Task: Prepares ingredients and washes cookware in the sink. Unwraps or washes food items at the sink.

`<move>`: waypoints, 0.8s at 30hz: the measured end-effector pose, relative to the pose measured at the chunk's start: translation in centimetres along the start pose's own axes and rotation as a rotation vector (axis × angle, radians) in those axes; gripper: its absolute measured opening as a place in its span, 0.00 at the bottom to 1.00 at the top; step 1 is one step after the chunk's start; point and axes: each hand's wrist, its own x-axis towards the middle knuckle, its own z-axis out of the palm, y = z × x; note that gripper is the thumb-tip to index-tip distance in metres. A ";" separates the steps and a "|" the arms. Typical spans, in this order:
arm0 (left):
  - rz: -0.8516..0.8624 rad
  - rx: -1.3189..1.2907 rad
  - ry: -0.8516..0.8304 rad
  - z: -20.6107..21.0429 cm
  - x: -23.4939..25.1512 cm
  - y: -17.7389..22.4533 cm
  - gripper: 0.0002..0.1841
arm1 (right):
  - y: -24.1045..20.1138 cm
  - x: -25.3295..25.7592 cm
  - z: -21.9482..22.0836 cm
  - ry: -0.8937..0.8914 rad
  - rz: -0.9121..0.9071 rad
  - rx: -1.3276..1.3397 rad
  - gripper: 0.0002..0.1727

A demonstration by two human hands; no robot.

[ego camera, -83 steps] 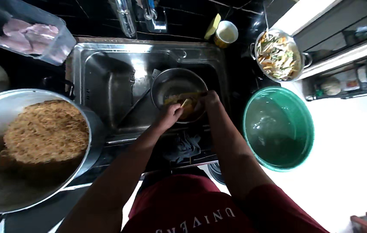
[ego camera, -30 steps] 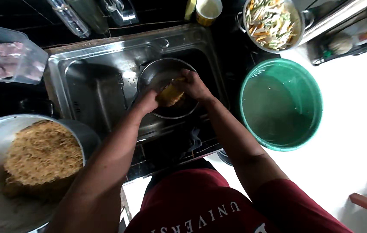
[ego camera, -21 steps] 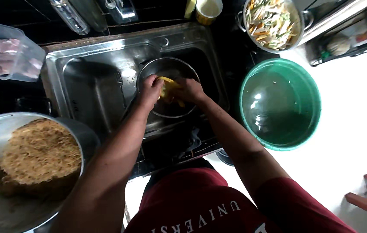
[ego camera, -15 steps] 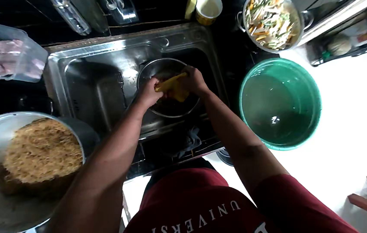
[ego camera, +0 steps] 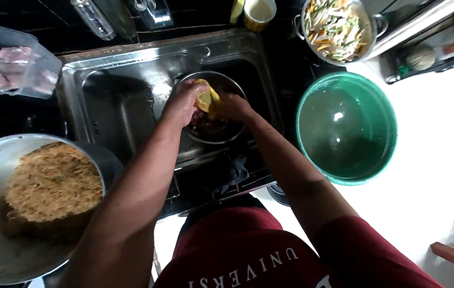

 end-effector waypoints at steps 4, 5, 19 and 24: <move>0.174 0.351 -0.053 -1.2 0.3 -0.4 0.31 | 0.6 -0.4 -1.1 0.175 -0.001 0.152 0.20; 0.185 0.438 0.022 -1.7 0.5 -0.6 0.29 | 0.6 -0.8 -1.8 0.242 -0.038 0.251 0.20; 0.246 0.508 -0.026 -1.3 -0.4 0.2 0.17 | -2.4 -1.9 -3.8 0.185 -0.258 0.657 0.18; 0.186 0.653 0.079 -2.2 -0.2 -0.5 0.18 | -0.3 -1.1 -2.8 0.333 0.104 0.249 0.17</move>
